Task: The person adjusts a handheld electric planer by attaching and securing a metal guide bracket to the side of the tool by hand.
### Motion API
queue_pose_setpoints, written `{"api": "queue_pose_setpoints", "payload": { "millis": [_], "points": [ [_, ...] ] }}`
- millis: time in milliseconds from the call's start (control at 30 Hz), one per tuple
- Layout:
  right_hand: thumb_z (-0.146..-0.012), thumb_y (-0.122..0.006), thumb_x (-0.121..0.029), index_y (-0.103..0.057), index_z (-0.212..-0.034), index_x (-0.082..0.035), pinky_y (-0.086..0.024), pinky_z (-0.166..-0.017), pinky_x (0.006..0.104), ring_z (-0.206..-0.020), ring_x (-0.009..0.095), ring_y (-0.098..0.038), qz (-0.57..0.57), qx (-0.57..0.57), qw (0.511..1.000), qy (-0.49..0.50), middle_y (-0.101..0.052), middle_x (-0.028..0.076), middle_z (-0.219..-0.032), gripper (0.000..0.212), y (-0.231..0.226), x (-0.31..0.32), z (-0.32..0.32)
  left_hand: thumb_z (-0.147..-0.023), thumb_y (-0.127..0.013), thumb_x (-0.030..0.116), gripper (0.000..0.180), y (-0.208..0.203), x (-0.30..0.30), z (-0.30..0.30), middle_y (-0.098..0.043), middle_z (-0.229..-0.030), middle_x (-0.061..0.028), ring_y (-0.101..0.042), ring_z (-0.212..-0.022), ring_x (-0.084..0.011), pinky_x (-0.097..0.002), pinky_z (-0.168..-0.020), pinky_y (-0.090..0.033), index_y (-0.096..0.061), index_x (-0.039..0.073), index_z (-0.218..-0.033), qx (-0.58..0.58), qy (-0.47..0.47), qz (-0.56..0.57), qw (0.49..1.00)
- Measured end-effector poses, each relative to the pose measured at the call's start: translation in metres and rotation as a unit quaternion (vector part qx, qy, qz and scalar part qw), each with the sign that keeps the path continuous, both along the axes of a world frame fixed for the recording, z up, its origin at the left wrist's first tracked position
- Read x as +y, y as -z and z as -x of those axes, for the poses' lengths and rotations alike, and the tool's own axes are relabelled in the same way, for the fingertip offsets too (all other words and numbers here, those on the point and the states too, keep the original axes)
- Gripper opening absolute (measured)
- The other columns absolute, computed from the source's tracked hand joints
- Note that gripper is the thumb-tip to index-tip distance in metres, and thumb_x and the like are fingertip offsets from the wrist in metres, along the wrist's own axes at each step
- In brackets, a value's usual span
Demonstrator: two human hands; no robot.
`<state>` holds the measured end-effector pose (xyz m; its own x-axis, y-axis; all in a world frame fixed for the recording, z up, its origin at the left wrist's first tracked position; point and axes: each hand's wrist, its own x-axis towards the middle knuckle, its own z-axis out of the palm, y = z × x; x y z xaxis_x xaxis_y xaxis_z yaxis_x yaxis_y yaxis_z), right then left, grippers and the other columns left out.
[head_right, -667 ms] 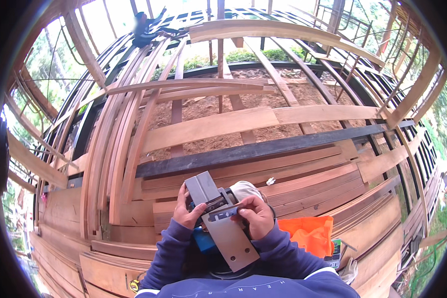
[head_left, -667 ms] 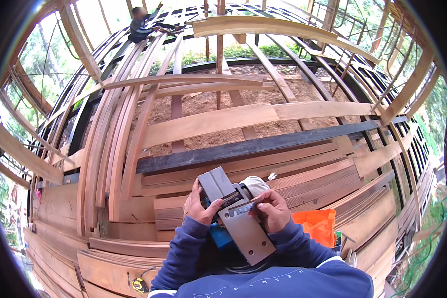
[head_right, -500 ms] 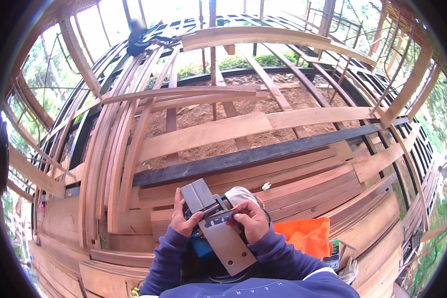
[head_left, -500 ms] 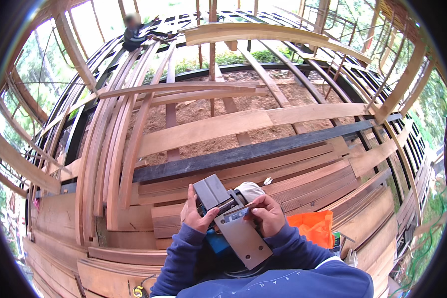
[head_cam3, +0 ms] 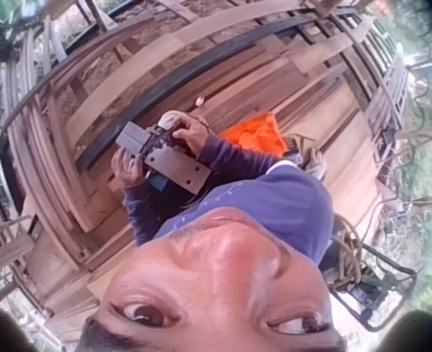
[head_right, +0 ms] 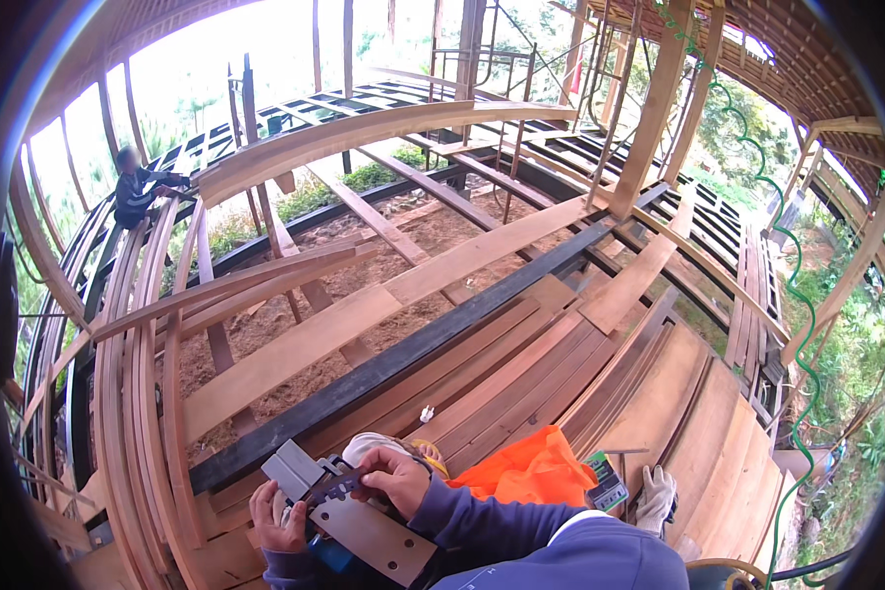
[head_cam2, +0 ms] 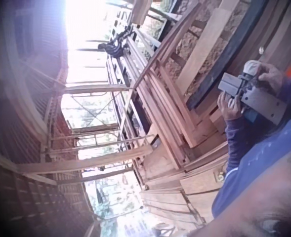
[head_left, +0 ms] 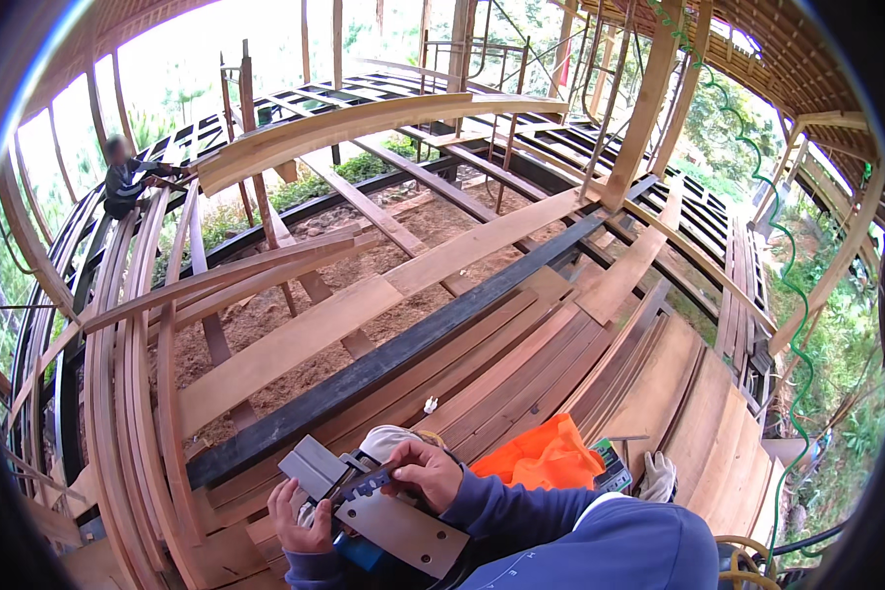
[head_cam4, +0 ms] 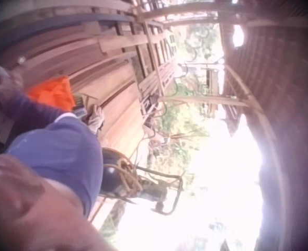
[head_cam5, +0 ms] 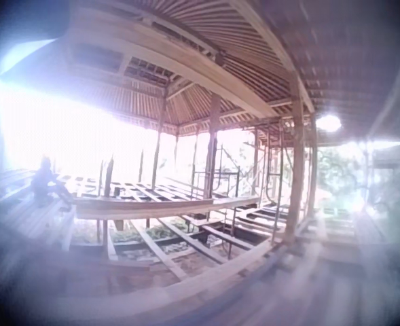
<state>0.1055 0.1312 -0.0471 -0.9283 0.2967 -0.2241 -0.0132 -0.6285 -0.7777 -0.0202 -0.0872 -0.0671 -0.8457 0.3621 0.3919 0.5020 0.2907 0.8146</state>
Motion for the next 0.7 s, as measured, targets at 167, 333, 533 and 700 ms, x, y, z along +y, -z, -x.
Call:
{"api": "queue_pose_setpoints", "payload": {
  "millis": [167, 333, 533, 700],
  "points": [
    [-0.094, -0.054, 0.003, -0.055, -0.109, -0.003, -0.057, -0.085, 0.0318, -0.089, 0.021, -0.069, 0.013, -0.025, 1.0, 0.001, -0.063, 0.011, -0.101, 0.016, -0.004, -0.003, 0.006, -0.076, -0.074, 0.011, 0.024, -0.025, -0.015, -0.019, -0.062, -0.105, -0.0164, -0.061, -0.101, -0.0316, -0.0417, -0.093, -0.048, -0.069, 0.002, -0.097, -0.007, -0.014, 0.043, 0.999],
    [-0.094, -0.053, 0.004, -0.053, -0.12, -0.002, -0.057, -0.085, 0.0322, -0.09, 0.021, -0.069, 0.014, -0.023, 1.0, 0.0, -0.062, 0.012, -0.106, 0.026, -0.01, -0.003, 0.006, -0.077, -0.071, 0.005, 0.01, -0.024, -0.015, -0.024, -0.064, -0.096, -0.0135, -0.063, -0.095, -0.0303, -0.041, -0.087, -0.05, -0.071, 0.001, -0.086, 0.013, -0.012, 0.039, 0.999],
    [-0.095, -0.054, 0.002, -0.052, -0.13, 0.0, -0.058, -0.087, 0.0325, -0.092, 0.021, -0.069, 0.018, -0.046, 0.999, -0.015, -0.061, 0.013, -0.11, 0.035, -0.018, -0.001, 0.009, -0.092, -0.065, 0.008, 0.015, -0.03, -0.018, -0.034, -0.067, -0.11, -0.0184, -0.064, -0.107, -0.0318, -0.043, -0.097, -0.051, -0.073, -0.001, -0.099, -0.069, 0.014, 0.028, 0.997],
    [-0.096, -0.055, 0.001, -0.055, -0.128, 0.0, -0.058, -0.087, 0.0331, -0.093, 0.023, -0.07, 0.033, -0.055, 0.998, -0.016, -0.062, 0.013, -0.113, 0.032, -0.018, 0.003, 0.011, -0.086, -0.064, 0.003, 0.018, -0.062, -0.007, -0.043, -0.066, -0.107, -0.0207, -0.063, -0.11, -0.0375, -0.0445, -0.098, -0.05, -0.073, -0.003, -0.101, 0.025, 0.014, 0.06, 0.998]
  ]
}}
